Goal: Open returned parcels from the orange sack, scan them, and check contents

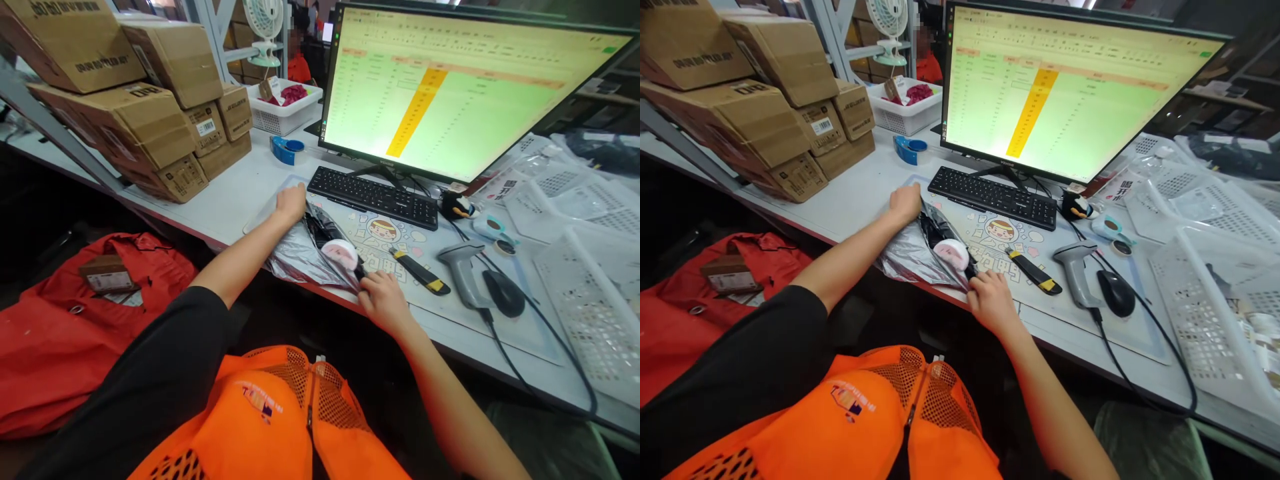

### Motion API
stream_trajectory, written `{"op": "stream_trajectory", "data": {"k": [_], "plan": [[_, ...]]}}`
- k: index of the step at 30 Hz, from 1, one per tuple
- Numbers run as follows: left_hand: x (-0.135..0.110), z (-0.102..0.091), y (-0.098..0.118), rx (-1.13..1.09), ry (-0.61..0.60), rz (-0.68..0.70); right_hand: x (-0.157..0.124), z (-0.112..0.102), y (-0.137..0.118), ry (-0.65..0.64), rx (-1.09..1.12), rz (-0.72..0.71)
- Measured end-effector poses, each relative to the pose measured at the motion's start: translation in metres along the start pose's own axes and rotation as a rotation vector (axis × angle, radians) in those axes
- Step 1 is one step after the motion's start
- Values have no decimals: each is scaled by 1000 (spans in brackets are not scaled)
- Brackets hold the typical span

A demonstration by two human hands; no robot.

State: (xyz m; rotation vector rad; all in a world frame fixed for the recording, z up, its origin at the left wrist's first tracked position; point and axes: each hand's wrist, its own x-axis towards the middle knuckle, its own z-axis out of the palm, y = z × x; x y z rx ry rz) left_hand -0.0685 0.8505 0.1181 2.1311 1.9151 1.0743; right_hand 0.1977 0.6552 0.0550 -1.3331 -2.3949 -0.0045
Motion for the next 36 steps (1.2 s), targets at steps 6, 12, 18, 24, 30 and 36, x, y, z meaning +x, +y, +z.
{"op": "stream_trajectory", "data": {"k": [6,12,18,24,30,36], "plan": [[-42,-9,33,153,-9,378,4,5,18,-2,140,108],[-72,-28,44,174,-190,506,35,-14,16,122,310,407],[-94,-41,7,173,-40,276,75,-3,14,-39,424,423],[-123,-35,-55,12,58,-83,64,-6,76,406,788,742],[-127,-16,-67,-346,170,-139,59,-33,90,433,91,666],[-122,-12,-40,-697,246,-137,83,-31,-8,157,388,181]]}}
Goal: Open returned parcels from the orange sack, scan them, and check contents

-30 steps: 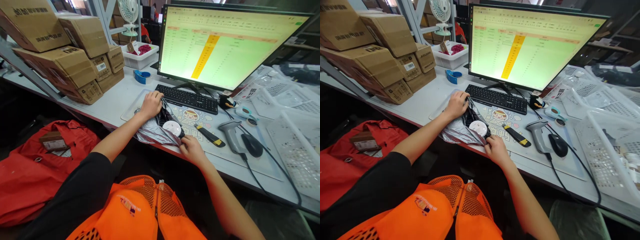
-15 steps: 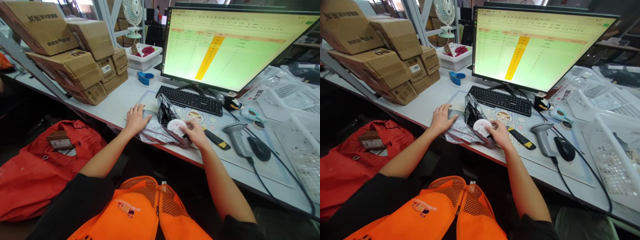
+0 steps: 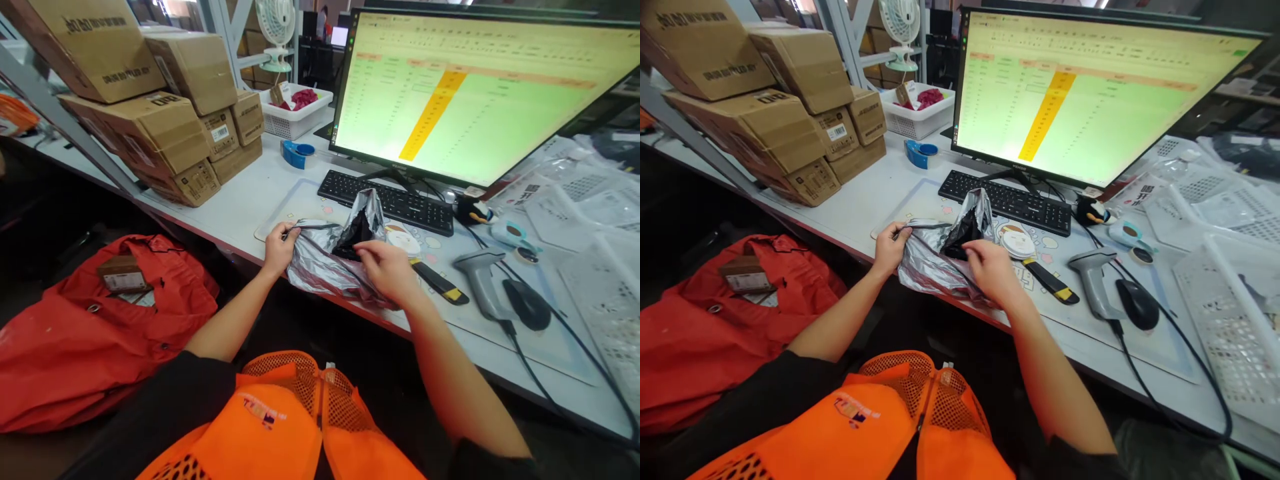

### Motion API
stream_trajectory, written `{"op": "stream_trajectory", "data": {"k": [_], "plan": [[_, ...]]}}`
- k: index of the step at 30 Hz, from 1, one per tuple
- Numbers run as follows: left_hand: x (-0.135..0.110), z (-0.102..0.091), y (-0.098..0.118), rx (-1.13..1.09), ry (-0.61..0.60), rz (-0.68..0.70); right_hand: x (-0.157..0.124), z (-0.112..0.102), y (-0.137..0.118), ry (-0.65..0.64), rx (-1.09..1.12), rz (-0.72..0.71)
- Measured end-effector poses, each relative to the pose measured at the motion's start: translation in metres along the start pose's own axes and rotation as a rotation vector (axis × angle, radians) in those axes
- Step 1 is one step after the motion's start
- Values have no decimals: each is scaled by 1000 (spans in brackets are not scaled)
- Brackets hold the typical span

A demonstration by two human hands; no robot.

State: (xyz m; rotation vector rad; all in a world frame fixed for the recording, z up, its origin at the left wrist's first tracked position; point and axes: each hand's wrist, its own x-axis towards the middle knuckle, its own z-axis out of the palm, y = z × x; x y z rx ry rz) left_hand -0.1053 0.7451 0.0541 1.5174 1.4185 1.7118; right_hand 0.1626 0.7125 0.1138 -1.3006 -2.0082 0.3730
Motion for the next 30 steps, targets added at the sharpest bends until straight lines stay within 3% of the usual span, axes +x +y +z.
{"op": "stream_trajectory", "data": {"k": [2,4,9,12,14,17,21,24,27,30], "plan": [[-3,5,8,-97,19,8,6,23,-12,-149,110,14],[-8,11,13,-214,37,-17,12,44,-15,-216,266,103],[-19,26,18,-548,-23,-225,17,79,-9,-201,726,225],[-18,29,19,-587,-28,-236,17,84,-7,-229,824,337],[-13,26,20,-514,13,-149,14,80,-8,-220,780,397],[3,16,18,-300,57,-23,6,64,-17,-117,594,306],[41,-14,7,-36,249,-39,-10,30,-26,94,370,217],[80,-54,-8,209,400,-163,-18,2,-16,198,482,279],[110,-92,-20,531,392,-258,-24,-15,2,182,674,313],[116,-107,-10,755,360,-149,-27,-16,17,185,781,363]]}}
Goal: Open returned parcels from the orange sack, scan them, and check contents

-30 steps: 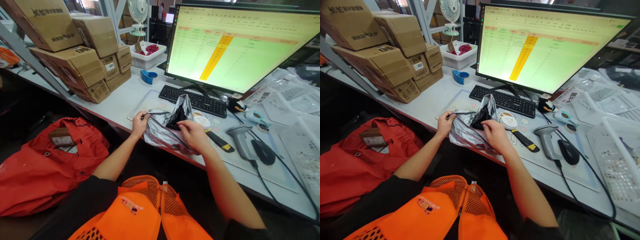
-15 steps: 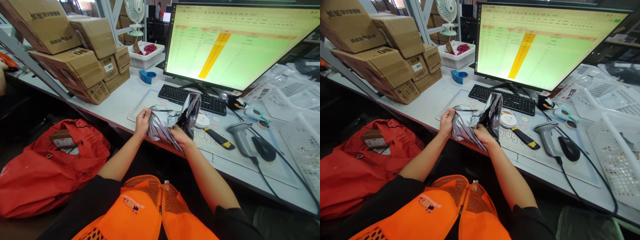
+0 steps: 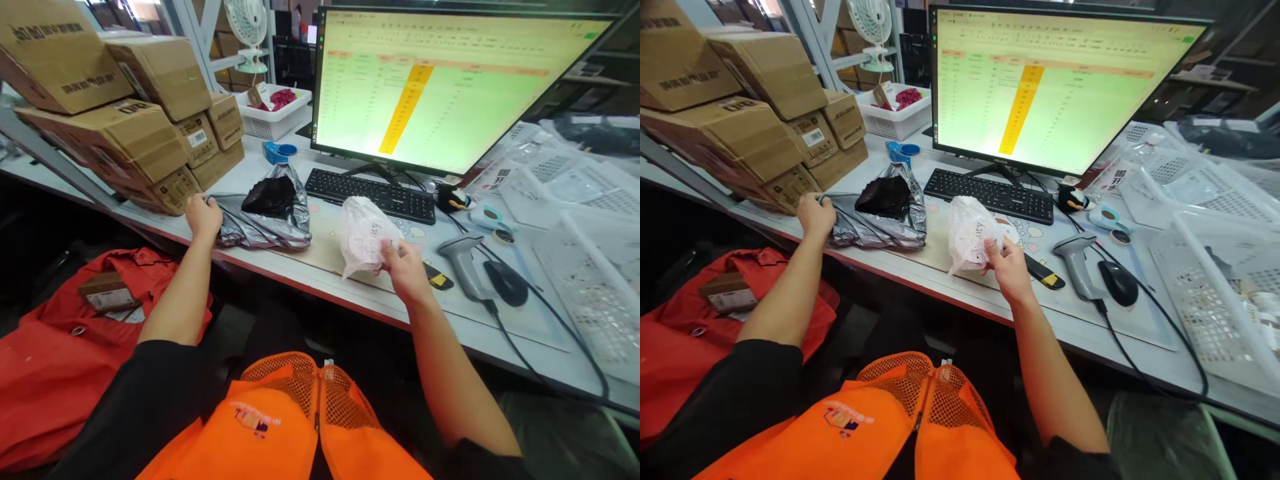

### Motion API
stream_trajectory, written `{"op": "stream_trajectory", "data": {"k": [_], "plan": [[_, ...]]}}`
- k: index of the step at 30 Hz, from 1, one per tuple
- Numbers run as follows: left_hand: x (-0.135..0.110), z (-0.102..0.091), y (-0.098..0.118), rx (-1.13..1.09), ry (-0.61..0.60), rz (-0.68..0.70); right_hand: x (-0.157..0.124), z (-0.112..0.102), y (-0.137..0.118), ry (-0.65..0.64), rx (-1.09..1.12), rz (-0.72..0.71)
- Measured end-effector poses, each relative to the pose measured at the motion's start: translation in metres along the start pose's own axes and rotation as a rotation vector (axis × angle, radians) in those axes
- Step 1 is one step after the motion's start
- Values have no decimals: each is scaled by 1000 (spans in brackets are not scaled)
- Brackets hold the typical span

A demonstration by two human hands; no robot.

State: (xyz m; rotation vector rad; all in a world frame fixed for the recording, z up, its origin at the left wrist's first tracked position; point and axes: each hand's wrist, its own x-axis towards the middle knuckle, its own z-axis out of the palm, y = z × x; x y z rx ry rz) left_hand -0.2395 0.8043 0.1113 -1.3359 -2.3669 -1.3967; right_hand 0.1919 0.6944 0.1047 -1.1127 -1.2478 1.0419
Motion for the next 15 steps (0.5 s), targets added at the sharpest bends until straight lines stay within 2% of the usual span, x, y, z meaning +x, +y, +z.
{"op": "stream_trajectory", "data": {"k": [2,4,5,7,8,9,11,13,15], "plan": [[-18,-13,17,-2,80,200,1,2,8,-3,47,45],[-55,-26,45,-103,80,448,3,9,15,19,61,77],[-78,-31,60,-187,5,584,3,15,17,36,56,85],[-125,-32,88,-341,-297,835,3,27,18,62,31,89],[-146,-28,99,-397,-434,894,2,33,17,62,17,90],[-164,-21,108,-437,-546,900,1,39,16,53,8,92],[-190,-2,117,-538,-726,791,-4,49,13,41,-2,97],[-204,18,118,-677,-852,598,-9,52,12,43,-46,106],[-212,33,116,-828,-915,390,-12,49,11,35,-154,106]]}}
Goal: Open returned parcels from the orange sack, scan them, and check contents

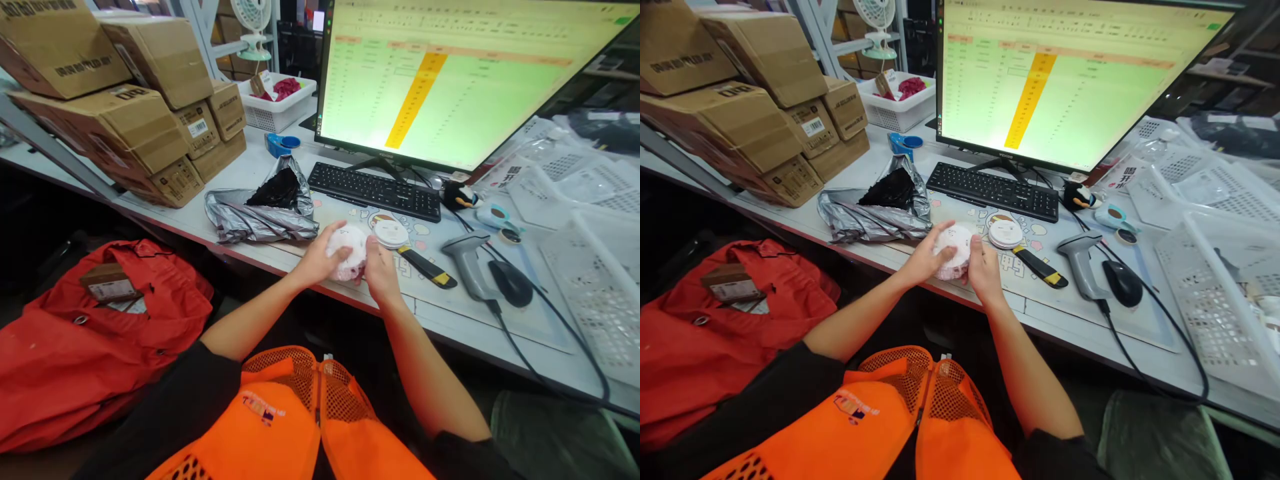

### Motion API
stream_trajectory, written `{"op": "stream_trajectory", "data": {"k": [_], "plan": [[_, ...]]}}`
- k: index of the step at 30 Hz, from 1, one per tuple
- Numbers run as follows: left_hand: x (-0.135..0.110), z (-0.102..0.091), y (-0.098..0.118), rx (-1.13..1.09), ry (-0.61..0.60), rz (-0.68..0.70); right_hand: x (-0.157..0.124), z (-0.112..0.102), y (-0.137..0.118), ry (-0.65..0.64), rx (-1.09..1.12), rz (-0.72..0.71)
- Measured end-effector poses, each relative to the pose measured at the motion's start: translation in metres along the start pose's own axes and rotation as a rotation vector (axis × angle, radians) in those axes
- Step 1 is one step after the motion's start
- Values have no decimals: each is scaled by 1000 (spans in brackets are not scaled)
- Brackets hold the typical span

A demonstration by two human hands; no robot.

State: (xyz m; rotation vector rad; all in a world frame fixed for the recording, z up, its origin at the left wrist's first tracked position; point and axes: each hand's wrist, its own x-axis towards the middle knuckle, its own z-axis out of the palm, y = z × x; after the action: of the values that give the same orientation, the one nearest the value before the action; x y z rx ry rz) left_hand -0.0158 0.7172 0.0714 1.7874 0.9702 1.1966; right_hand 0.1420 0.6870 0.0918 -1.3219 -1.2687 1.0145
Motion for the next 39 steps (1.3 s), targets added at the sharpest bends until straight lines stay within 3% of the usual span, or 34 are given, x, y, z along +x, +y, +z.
{"op": "stream_trajectory", "data": {"k": [2,6,8,11,15,17,20,22,25,27,29,31,32,36,39], "plan": [[0,6,-7,-179,70,-77,-1,-6,1,7,-154,-70],[-2,12,-8,-413,161,-176,1,-14,3,148,-451,-406],[-4,11,-6,-476,174,-236,3,-17,3,190,-525,-495],[-6,4,1,-526,94,-298,8,-20,2,221,-571,-527],[-12,2,19,-618,-116,-321,16,-18,8,222,-570,-523],[-14,8,26,-758,-128,-330,18,-11,16,189,-564,-489],[-10,20,28,-969,33,-390,17,-4,26,104,-562,-405],[-4,25,23,-1041,164,-514,14,-10,27,109,-536,-395],[4,24,15,-1074,205,-751,6,-33,12,169,-498,-591],[6,21,11,-1089,133,-812,-2,-49,-4,25,-543,-781],[3,20,10,-1105,46,-794,-10,-57,-16,-241,-604,-871],[-3,19,8,-1059,-28,-753,-16,-63,-22,-384,-605,-819],[-6,17,7,-994,-54,-727,-16,-66,-22,-355,-578,-751],[-13,-1,-4,-455,-60,-479,3,-92,-8,83,-304,-363],[-4,-18,-7,90,-6,-136,37,-115,4,170,-180,-150]]}}
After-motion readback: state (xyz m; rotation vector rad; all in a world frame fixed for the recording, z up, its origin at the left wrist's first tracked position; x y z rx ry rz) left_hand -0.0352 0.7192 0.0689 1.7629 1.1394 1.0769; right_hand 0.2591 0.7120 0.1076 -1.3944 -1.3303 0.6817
